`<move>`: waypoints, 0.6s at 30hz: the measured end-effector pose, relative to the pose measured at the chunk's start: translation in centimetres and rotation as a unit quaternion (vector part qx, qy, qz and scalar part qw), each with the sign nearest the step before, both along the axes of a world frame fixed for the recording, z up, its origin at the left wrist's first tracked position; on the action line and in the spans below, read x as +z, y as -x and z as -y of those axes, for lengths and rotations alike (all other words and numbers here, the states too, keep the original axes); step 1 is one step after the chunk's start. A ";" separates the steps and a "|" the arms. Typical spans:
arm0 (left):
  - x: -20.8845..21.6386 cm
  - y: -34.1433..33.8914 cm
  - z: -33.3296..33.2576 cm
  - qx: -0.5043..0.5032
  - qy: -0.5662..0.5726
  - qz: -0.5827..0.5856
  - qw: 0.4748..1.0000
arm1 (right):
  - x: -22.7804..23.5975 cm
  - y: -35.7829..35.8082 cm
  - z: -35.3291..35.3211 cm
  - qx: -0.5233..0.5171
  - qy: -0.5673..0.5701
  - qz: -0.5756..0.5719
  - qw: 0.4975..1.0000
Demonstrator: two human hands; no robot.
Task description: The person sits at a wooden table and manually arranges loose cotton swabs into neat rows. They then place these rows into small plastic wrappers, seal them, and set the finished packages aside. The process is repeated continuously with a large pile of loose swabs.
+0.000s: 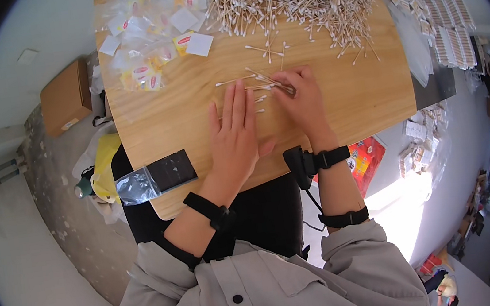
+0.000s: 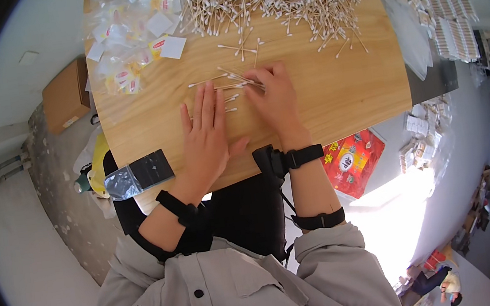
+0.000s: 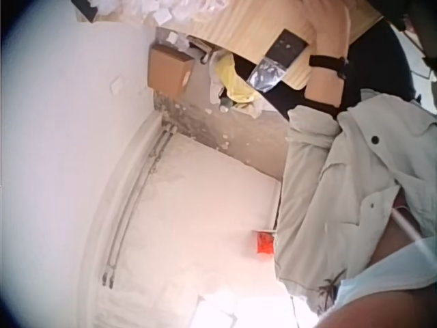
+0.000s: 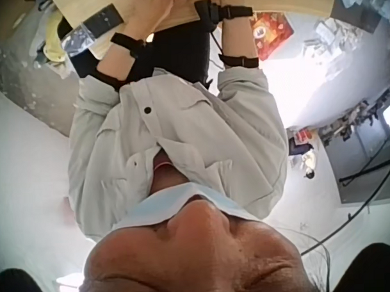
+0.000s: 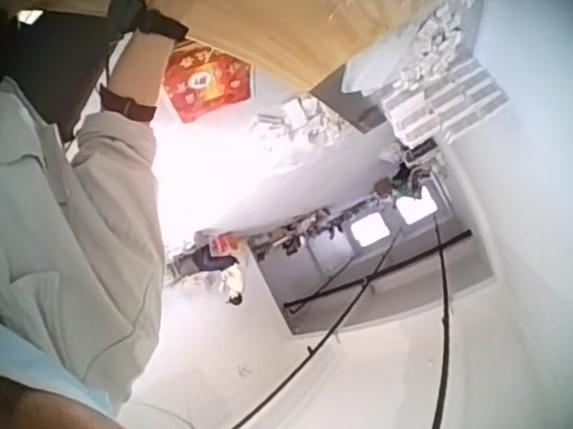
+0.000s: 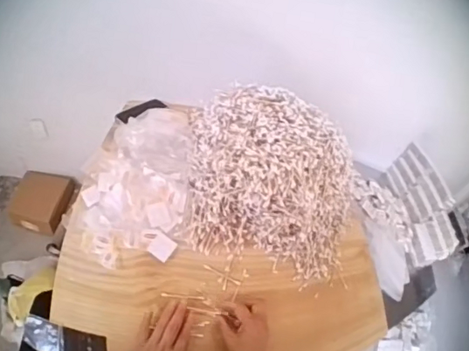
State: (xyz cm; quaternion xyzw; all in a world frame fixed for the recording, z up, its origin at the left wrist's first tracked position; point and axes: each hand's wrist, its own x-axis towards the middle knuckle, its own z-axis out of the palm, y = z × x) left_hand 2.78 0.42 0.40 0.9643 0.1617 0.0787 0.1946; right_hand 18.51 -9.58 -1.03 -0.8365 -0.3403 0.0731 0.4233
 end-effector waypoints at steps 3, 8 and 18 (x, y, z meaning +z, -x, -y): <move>-0.4 -1.4 -0.6 0.006 -0.005 0.012 1.000 | 0.0 0.1 0.1 0.017 0.002 -0.050 0.999; -0.5 -0.2 -1.0 -0.018 -0.025 -0.015 0.999 | 0.0 -1.7 1.0 -0.013 0.017 -0.061 0.998; 0.2 1.8 0.6 -0.010 -0.005 -0.055 0.998 | 0.2 1.2 -2.8 0.118 -0.014 -0.042 0.992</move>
